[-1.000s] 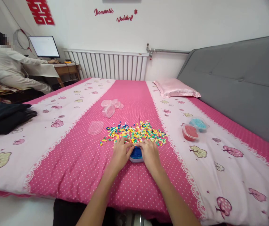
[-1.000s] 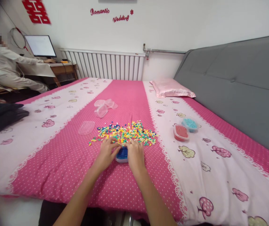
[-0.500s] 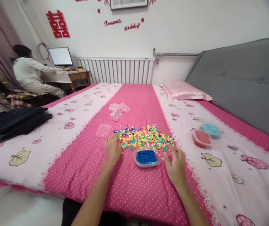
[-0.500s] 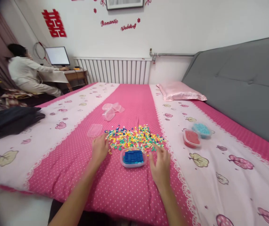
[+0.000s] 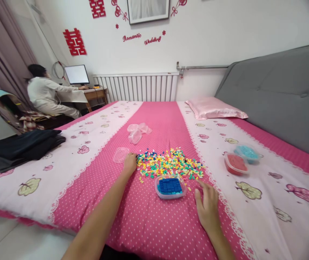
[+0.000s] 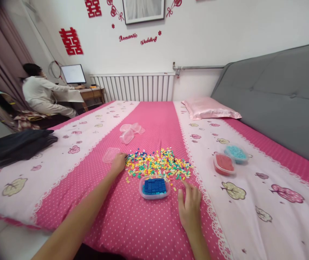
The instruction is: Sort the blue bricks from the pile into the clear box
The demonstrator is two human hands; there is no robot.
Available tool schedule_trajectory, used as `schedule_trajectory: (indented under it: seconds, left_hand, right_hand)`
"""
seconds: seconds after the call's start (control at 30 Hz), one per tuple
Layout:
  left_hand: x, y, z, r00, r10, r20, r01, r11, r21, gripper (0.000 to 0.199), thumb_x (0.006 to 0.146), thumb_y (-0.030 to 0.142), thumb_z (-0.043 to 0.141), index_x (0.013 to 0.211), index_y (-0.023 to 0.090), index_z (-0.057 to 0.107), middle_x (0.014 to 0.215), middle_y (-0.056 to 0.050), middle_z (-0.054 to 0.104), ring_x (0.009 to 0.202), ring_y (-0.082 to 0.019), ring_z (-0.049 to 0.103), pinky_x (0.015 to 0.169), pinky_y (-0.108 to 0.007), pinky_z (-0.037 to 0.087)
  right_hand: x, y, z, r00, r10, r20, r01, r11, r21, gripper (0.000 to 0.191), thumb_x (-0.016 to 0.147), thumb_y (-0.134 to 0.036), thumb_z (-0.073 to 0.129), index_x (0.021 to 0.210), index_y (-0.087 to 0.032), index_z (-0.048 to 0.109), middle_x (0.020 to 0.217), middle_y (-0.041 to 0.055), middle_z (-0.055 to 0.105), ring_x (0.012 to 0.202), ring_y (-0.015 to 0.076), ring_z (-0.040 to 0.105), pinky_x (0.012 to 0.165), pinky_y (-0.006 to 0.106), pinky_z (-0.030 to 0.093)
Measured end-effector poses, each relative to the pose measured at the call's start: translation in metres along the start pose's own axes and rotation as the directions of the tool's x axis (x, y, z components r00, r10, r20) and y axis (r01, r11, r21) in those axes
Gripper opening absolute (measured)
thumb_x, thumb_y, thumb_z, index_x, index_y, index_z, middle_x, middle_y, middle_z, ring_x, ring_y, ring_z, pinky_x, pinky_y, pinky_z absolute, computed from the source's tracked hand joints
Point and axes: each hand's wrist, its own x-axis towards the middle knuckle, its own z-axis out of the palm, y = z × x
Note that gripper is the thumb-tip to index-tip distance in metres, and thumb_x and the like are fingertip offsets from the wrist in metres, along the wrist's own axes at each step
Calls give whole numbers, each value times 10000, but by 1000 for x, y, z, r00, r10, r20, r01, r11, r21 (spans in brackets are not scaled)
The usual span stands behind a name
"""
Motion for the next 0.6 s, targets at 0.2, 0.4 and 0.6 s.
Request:
schedule_trajectory:
  seconds: [0.2,0.4,0.6]
  left_hand:
    - [12,-9,-9,995,-57,86,60,998,-31,360,961,371,596,1260,171,586,1270,-101,608,1087,-220,627,919,-435,558]
    - [13,-15,-16,982,-114,150,126,989,-72,365,960,372,597,1261,167,585,1268,-101,608,1085,-221,628,917,-437,559]
    - [12,-18,-23,974,-145,173,165,981,-106,379,956,372,604,1269,159,578,1262,-102,609,1082,-223,630,912,-441,561]
  right_hand:
    - [-1,3,1,1000,-1,-5,1,1000,-5,385,1019,-424,355,1237,-188,566,1091,125,609,1052,299,525,969,524,401]
    - [-1,6,3,1000,6,-8,-6,1000,3,390,1013,-436,364,1215,-186,584,1063,119,603,1034,297,526,963,517,404]
    - [-1,6,2,1000,-1,17,1,1000,-8,373,1018,-408,353,1207,-182,582,1078,119,598,1043,291,516,955,503,411]
